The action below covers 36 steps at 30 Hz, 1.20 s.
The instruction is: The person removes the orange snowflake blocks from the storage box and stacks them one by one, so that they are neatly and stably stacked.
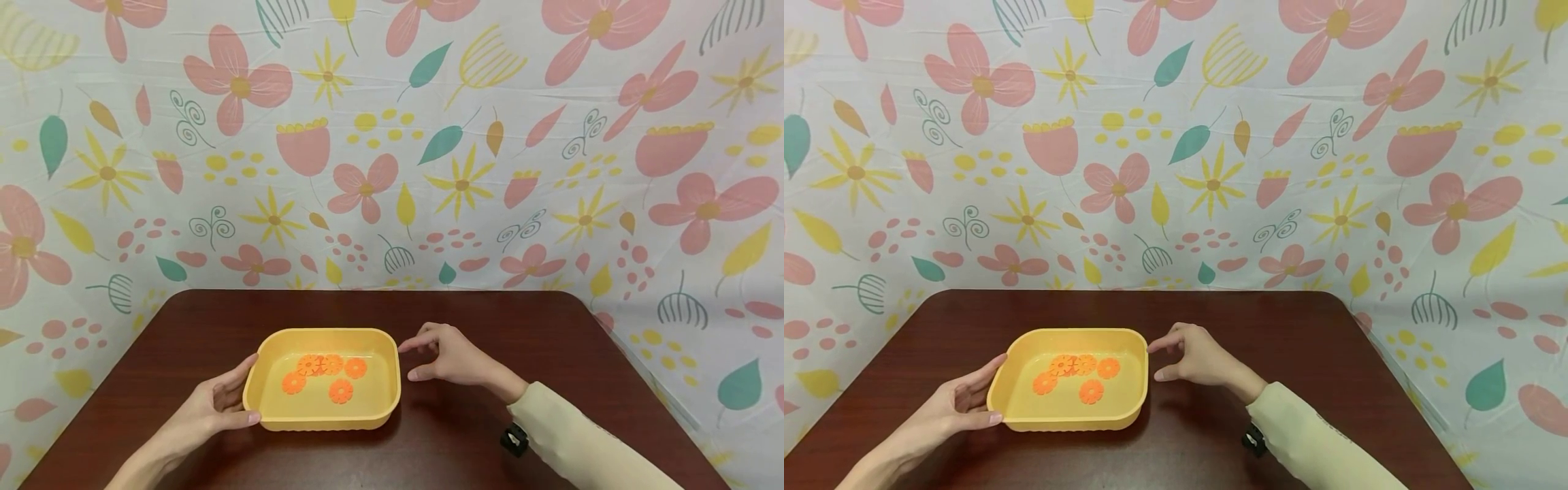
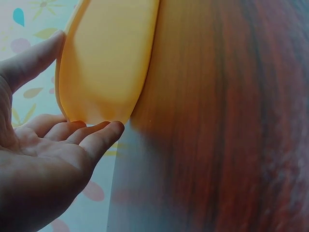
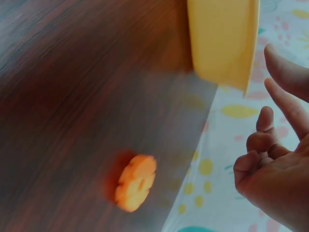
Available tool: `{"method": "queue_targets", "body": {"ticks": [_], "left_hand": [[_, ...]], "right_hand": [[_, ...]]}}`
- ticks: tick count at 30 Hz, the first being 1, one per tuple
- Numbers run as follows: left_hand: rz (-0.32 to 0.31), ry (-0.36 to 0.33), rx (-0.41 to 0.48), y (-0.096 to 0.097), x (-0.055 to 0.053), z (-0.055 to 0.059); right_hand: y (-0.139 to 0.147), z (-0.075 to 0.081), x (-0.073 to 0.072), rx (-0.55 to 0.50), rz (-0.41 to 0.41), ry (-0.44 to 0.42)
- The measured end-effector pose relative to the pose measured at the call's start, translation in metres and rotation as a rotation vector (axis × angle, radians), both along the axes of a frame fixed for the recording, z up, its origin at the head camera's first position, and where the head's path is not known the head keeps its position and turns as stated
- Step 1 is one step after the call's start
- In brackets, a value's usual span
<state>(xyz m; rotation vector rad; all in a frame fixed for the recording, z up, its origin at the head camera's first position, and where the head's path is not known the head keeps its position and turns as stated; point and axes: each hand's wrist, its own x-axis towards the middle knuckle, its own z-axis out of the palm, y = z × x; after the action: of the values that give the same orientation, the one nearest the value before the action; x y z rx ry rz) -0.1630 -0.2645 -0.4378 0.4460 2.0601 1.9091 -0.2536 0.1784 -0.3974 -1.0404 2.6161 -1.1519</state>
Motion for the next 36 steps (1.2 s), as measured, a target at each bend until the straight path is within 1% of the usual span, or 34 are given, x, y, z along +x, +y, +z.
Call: {"method": "queue_targets", "body": {"ticks": [5, 9, 13, 18, 22, 26, 30, 33, 36], "left_hand": [[0.016, -0.023, -0.023, 0.000, -0.001, 0.000], [0.004, -0.013, -0.013, 0.000, -0.001, 0.000], [0.001, -0.013, -0.005, 0.000, 0.000, 0.001], [0.015, -0.034, -0.032, 0.000, -0.002, 0.001], [0.011, -0.030, -0.033, -0.001, -0.002, 0.000], [0.010, -0.035, -0.024, -0.001, -0.001, 0.000], [0.009, -0.039, -0.019, -0.001, -0.001, -0.001], [0.005, -0.035, -0.021, -0.001, -0.001, -0.001], [-0.002, -0.034, -0.020, -0.001, -0.001, 0.000]], "right_hand": [[-0.018, 0.006, 0.002, -0.006, 0.022, -0.010], [-0.031, 0.012, 0.005, 0.001, 0.031, -0.029], [-0.044, 0.014, 0.005, 0.021, 0.059, -0.035], [-0.060, 0.010, 0.005, 0.043, 0.108, -0.032], [-0.072, 0.007, 0.004, 0.063, 0.132, -0.026], [-0.083, 0.005, 0.002, 0.084, 0.138, -0.037], [-0.092, -0.001, -0.002, 0.098, 0.145, -0.041], [-0.097, -0.005, -0.006, 0.118, 0.168, -0.016], [-0.103, -0.007, -0.008, 0.141, 0.201, -0.003]]}}
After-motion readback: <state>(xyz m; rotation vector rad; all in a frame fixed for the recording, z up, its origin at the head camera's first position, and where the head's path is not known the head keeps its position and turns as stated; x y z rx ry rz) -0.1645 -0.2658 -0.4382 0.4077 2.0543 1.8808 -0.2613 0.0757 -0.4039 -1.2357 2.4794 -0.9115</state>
